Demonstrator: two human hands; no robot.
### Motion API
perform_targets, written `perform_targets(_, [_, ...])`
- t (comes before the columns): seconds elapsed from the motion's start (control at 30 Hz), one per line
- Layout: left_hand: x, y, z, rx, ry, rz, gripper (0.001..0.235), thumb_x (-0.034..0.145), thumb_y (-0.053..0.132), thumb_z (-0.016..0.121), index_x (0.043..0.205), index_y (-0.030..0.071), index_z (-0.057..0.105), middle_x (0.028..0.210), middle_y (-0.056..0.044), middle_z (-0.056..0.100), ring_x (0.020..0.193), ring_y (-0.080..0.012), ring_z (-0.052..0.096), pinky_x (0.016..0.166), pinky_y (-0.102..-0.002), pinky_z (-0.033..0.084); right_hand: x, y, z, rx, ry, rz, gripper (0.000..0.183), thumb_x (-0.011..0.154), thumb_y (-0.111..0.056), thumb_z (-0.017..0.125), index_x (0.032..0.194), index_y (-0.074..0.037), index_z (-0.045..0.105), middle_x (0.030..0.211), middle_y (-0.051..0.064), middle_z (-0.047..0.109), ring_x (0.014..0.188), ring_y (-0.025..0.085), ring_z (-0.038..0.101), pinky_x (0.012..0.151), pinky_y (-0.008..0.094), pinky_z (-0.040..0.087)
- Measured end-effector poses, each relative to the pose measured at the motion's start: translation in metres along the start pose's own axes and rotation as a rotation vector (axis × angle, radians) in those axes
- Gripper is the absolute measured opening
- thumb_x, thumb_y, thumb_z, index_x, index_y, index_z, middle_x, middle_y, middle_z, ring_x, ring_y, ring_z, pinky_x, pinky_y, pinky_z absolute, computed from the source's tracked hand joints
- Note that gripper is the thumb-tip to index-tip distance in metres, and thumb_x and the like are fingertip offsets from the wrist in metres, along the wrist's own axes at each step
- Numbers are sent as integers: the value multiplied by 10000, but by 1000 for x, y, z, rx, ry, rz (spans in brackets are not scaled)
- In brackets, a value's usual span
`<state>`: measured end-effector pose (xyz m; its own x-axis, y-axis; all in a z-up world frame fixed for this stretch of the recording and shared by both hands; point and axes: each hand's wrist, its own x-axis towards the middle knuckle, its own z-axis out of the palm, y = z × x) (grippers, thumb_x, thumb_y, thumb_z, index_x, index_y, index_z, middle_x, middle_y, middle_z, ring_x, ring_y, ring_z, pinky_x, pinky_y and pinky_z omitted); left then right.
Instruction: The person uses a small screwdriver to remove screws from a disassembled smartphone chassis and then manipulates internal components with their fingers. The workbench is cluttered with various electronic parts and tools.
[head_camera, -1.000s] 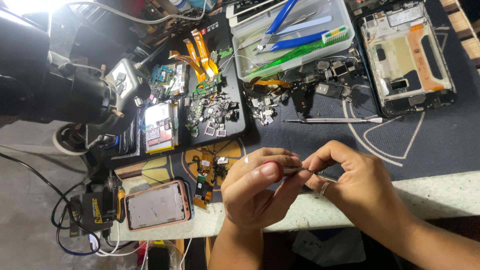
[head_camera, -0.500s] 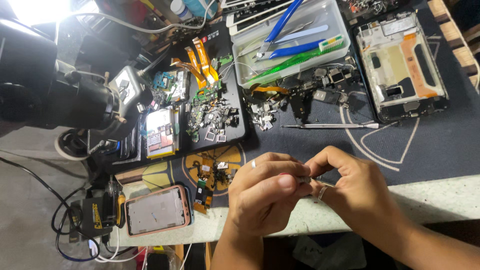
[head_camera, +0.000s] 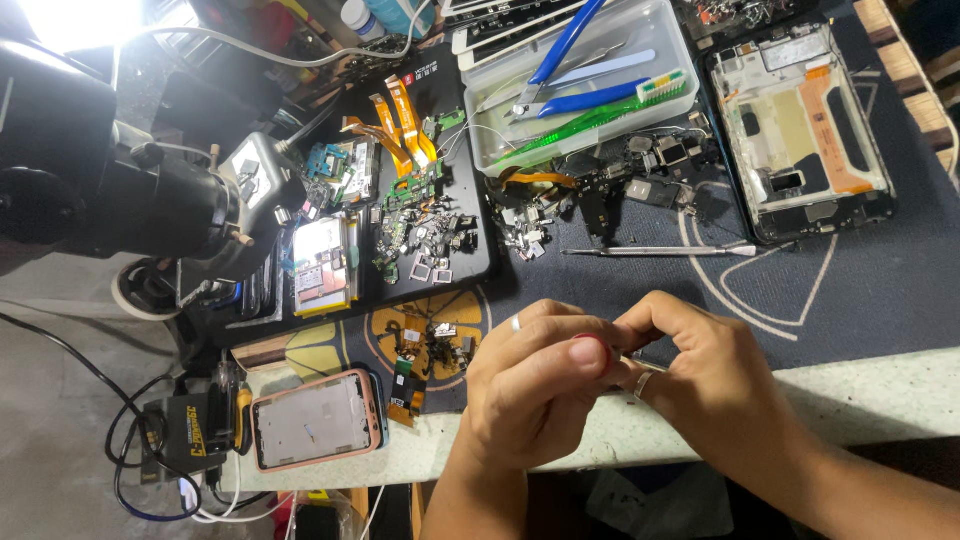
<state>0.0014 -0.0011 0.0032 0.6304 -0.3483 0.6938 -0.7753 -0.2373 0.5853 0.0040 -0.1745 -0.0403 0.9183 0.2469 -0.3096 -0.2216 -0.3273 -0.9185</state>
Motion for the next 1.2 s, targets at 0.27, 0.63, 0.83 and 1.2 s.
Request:
perform_targets(0.27, [5,3,2,-44,-12,-3,422,1030,-95,631,1370,77,450,1085,-191,704,920,-320,729,842,-400,626,-1,-2,-1,49,44,-150,240,784,-233,813,910,-90,668,678,44,681,542,56,566,476,299,484])
perform_targets(0.63, [2,7,4,69,-42,-15,431,991,-106,666,1350,64,498,1048,-151,706,859,-290,717,833,-377,618,-1,2,1,53,40,-83,175,736,-157,777,846,-79,665,665,48,685,478,75,557,439,310,470])
perform_targets(0.83, [4,5,7,82,12,12,462,977,-49,766,1334,62,495,983,-133,690,854,-285,700,798,-364,607,-2,5,3,60,70,-212,165,799,-191,780,873,-78,686,718,36,719,546,66,582,464,291,494])
perform_targets(1.2, [5,1,5,-25,23,0,481,1026,-23,707,1385,99,411,1117,-209,696,996,-324,755,862,-399,640,-8,16,-1,83,47,-307,242,784,-212,789,981,-93,712,804,19,745,691,39,669,536,259,563])
